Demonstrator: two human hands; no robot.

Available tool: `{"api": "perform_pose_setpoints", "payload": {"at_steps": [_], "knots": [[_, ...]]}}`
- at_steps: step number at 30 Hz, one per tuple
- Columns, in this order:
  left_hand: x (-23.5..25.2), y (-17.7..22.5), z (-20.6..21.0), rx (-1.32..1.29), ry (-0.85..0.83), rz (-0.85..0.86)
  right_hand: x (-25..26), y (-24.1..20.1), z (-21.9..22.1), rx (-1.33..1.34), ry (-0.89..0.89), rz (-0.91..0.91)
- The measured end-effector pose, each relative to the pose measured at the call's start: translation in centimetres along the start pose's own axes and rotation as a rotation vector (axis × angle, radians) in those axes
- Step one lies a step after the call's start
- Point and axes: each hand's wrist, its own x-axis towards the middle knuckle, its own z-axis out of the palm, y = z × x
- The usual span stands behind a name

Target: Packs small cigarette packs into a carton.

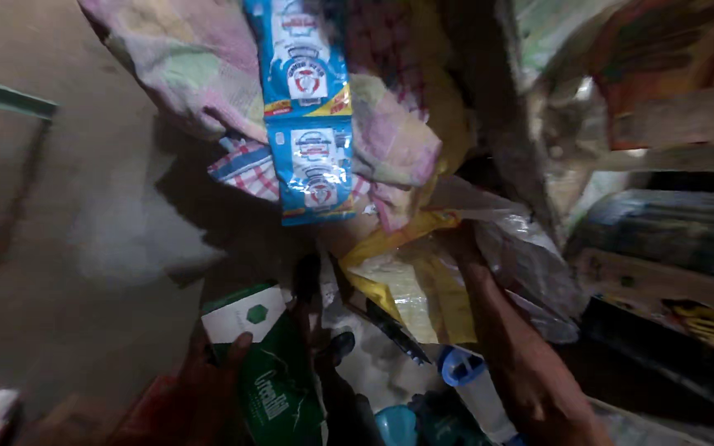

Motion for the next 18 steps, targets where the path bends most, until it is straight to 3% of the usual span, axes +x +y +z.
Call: {"api": "perform_pose_setpoints", "payload": {"at_steps": [2,5,8,11,14,15,18], "knots": [[-0.1,1.2,0.2,0.002,-0.045,0.024,-2.6,-2.7,-0.6,0.066,0.121,0.127],[-0.9,3.0,0.8,0.084,-0.071,0.061,-7.4,-2.4,-1.6,0.002,0.216,-0.056],[-2.1,4.3,1.1,0.17,-0.132,0.162,-13.6,-1.5,-0.7,0.138,0.348,-0.245],[-4.3,6.1,2.5,0.075,-0.197,0.217,-20.2,-1.5,2.9,0.438,0.233,-0.361],[-7.7,8.4,4.6,-0.082,-0.317,0.223,-25.9,-2.0,7.8,0.692,-0.064,-0.297],[-9.1,9.0,5.4,-0.101,-0.354,0.235,-27.5,-1.8,9.7,0.783,-0.078,-0.284],[-12.8,8.3,6.9,0.001,-0.534,0.304,-32.0,-0.1,13.9,0.976,0.219,-0.189]]}}
